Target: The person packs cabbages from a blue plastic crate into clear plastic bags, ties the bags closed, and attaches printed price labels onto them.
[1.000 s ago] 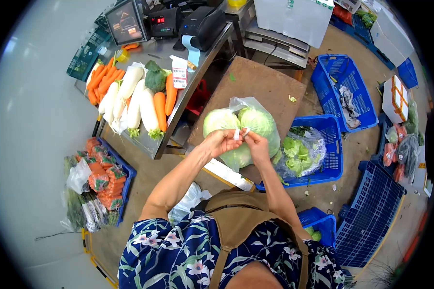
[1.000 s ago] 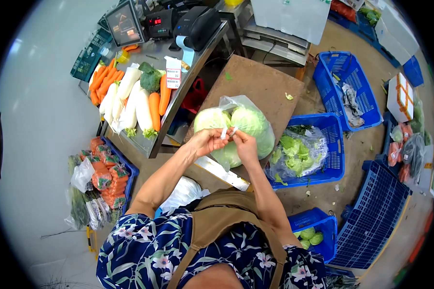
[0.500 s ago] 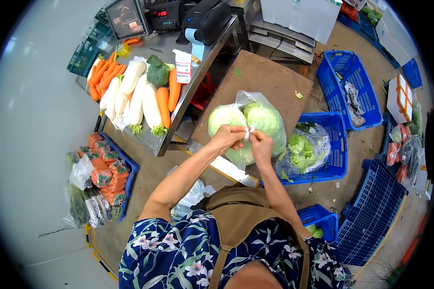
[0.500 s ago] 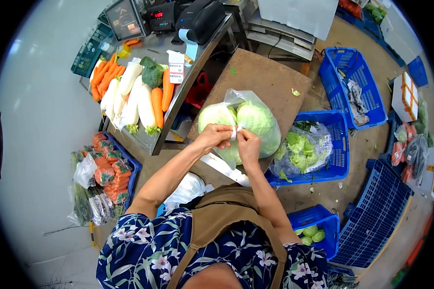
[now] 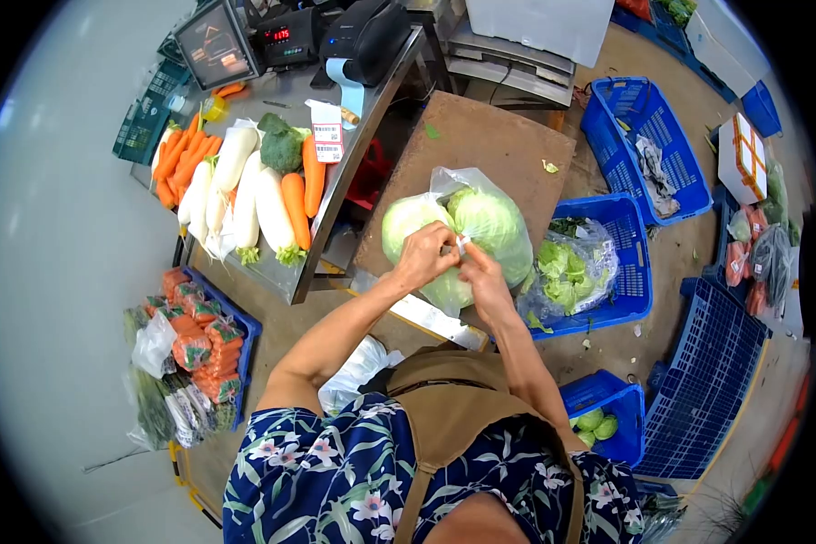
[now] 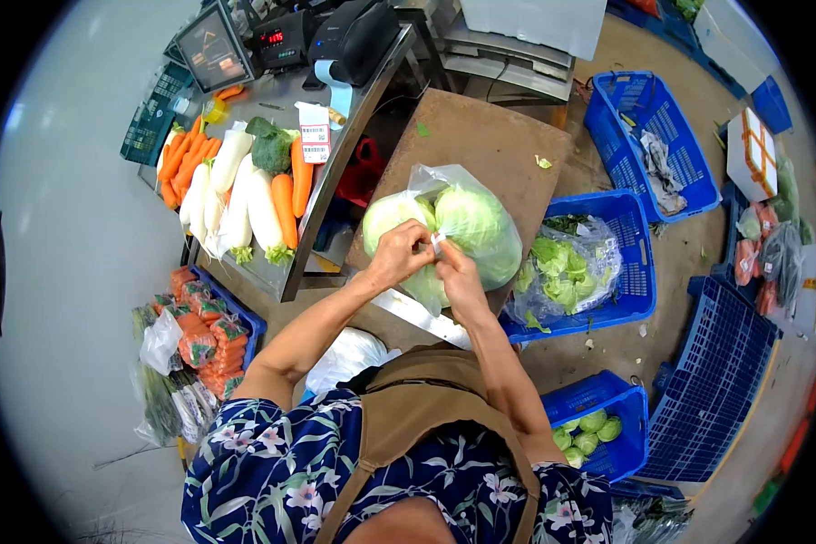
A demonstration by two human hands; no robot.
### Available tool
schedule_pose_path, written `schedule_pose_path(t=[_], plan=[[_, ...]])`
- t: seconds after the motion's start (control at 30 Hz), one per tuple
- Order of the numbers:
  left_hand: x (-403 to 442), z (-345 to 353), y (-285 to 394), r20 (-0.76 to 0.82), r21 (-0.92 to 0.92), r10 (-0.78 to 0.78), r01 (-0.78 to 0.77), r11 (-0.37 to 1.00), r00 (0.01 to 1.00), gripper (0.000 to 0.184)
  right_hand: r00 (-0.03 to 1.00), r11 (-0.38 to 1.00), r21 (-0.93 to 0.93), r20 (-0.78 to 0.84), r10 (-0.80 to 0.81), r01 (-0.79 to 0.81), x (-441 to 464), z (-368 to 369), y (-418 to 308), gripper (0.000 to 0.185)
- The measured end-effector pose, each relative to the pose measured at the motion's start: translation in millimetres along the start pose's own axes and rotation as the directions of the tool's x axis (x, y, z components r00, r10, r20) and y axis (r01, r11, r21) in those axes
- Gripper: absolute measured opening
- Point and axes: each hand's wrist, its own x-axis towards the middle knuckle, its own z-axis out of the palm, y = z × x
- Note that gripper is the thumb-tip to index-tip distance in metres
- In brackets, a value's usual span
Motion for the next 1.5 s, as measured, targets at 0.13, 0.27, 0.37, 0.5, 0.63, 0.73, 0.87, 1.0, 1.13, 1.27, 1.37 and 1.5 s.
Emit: schedule_pose_path(t=[0.13, 0.27, 0.37, 0.5, 0.63, 0.73, 0.87, 1.0, 1.13, 1.27, 1.37, 1.5], plan=[[1, -1, -9, 0.046, 0.054, 0.097, -0.100, 0.994, 0.994, 0.013, 0.883, 0.780, -0.520, -0.097, -0.458, 0.348, 18, -2, 17, 0.030], [7, -12, -17, 0.151, -0.078, 0.166, -0.156, 0.985, 0.974, 0.013, 0.837, 0.705, -0.595, -0.094, -0.539, 0.387, 19, 6, 9, 0.023], [13, -21, -14, 0.179, -0.055, 0.235, -0.229, 0.972, 0.955, 0.013, 0.832, 0.725, -0.534, -0.069, -0.550, 0.435, 29, 1, 6, 0.017], [18, -25, -21, 0.132, 0.036, 0.293, -0.300, 0.953, 0.947, 0.013, 0.851, 0.790, -0.390, -0.030, -0.524, 0.472, 30, 0, 8, 0.008], [26, -20, -34, 0.132, 0.133, 0.335, -0.351, 0.927, 0.933, 0.013, 0.840, 0.744, -0.436, 0.055, -0.540, 0.507, 34, -4, 17, 0.008], [36, -19, -42, 0.179, 0.125, 0.321, -0.345, 0.930, 0.930, 0.009, 0.795, 0.594, -0.568, 0.196, -0.575, 0.570, 35, -6, 12, 0.009], [44, -27, -37, 0.201, 0.032, 0.293, -0.305, 0.952, 0.935, 0.011, 0.866, 0.752, -0.449, 0.114, -0.487, 0.482, 38, -8, 10, 0.006], [40, -28, -41, 0.208, 0.008, 0.333, -0.343, 0.939, 0.919, 0.016, 0.991, 0.989, -0.066, -0.002, -0.133, 0.133, 39, -2, 3, 0.005], [36, -23, -36, 0.220, 0.116, 0.204, -0.234, 0.965, 0.954, 0.010, 0.972, 0.962, -0.148, 0.072, -0.222, 0.230, 42, -7, 7, 0.007], [36, -11, -40, 0.188, 0.165, 0.107, -0.139, 0.976, 0.976, 0.009, 0.909, 0.789, -0.451, 0.183, -0.375, 0.417, 46, -18, 23, 0.009], [37, -6, -43, 0.173, 0.164, 0.061, -0.090, 0.982, 0.983, 0.008, 0.833, 0.632, -0.550, 0.271, -0.483, 0.545, 44, -15, 23, 0.011], [38, -12, -38, 0.215, 0.202, 0.047, -0.092, 0.975, 0.975, 0.008, 0.890, 0.678, -0.586, 0.196, -0.413, 0.443, 32, -7, 16, 0.012]])
